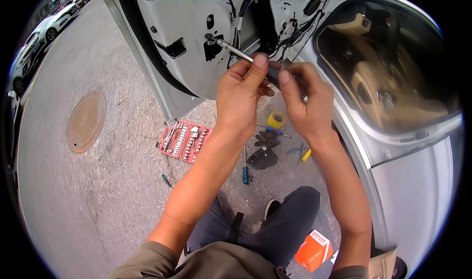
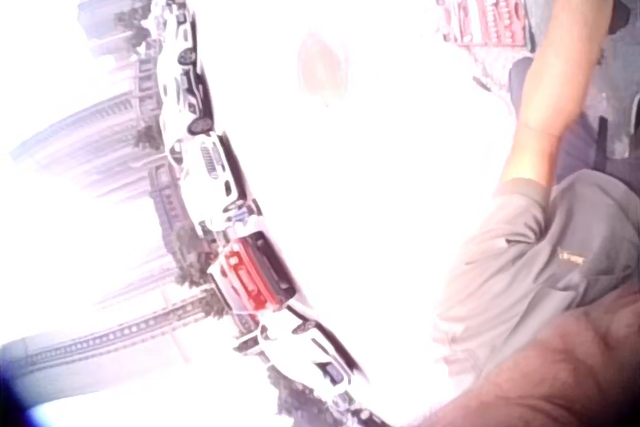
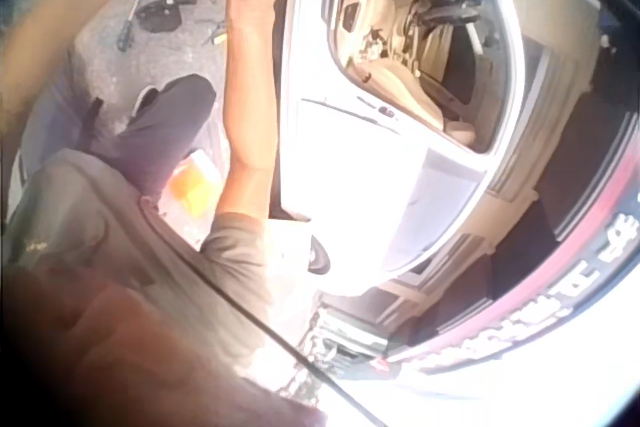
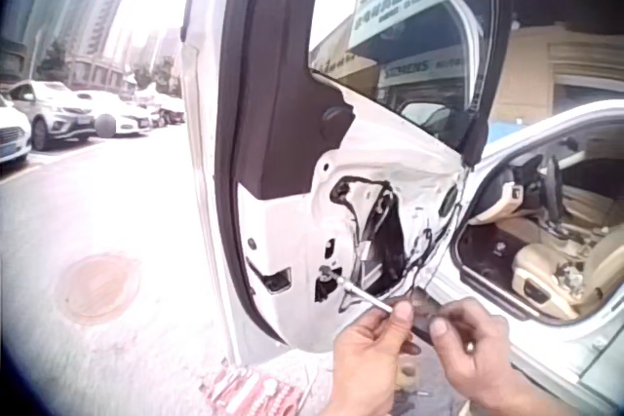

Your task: The person removes the door handle from a white car door using a screwdriver, then detaches the door panel to access the internal mechanisms. They continue to work on the door's internal components with various tools.

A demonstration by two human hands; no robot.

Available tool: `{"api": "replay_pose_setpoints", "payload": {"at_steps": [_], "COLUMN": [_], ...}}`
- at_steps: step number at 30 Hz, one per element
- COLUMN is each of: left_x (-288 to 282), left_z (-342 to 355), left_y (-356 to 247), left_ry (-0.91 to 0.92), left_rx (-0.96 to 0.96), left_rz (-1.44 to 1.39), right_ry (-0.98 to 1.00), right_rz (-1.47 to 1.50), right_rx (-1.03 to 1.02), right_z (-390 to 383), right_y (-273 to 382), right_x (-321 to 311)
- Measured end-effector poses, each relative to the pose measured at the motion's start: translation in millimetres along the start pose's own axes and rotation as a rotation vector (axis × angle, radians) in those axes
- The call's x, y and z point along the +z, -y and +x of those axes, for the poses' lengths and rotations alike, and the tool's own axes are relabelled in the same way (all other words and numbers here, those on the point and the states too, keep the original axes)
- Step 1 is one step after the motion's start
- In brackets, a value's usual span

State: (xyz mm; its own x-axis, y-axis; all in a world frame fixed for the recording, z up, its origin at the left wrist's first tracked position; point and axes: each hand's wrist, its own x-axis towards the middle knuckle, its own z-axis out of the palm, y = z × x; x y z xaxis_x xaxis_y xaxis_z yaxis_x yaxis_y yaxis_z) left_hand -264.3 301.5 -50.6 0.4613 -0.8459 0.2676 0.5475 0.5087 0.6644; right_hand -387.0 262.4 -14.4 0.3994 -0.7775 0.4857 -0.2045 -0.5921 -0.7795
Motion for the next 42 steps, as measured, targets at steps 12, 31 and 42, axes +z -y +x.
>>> {"api": "replay_pose_setpoints", "payload": {"at_steps": [12, 31, 42], "left_x": [-11, 2, 13], "left_z": [-9, -15, -15], "left_y": [-4, -8, -6], "left_ry": [0.042, -0.091, -0.112], "left_rx": [-0.019, -0.012, 0.047], "left_rz": [-0.096, 0.052, 0.058], "right_ry": [0.227, 0.047, -0.12], "right_rz": [0.559, 0.006, -0.335], "right_rx": [0.532, -0.318, -0.606], "right_z": [-6, 18, 9], "right_y": [31, -5, -6], "right_x": [0, -7, -1]}}
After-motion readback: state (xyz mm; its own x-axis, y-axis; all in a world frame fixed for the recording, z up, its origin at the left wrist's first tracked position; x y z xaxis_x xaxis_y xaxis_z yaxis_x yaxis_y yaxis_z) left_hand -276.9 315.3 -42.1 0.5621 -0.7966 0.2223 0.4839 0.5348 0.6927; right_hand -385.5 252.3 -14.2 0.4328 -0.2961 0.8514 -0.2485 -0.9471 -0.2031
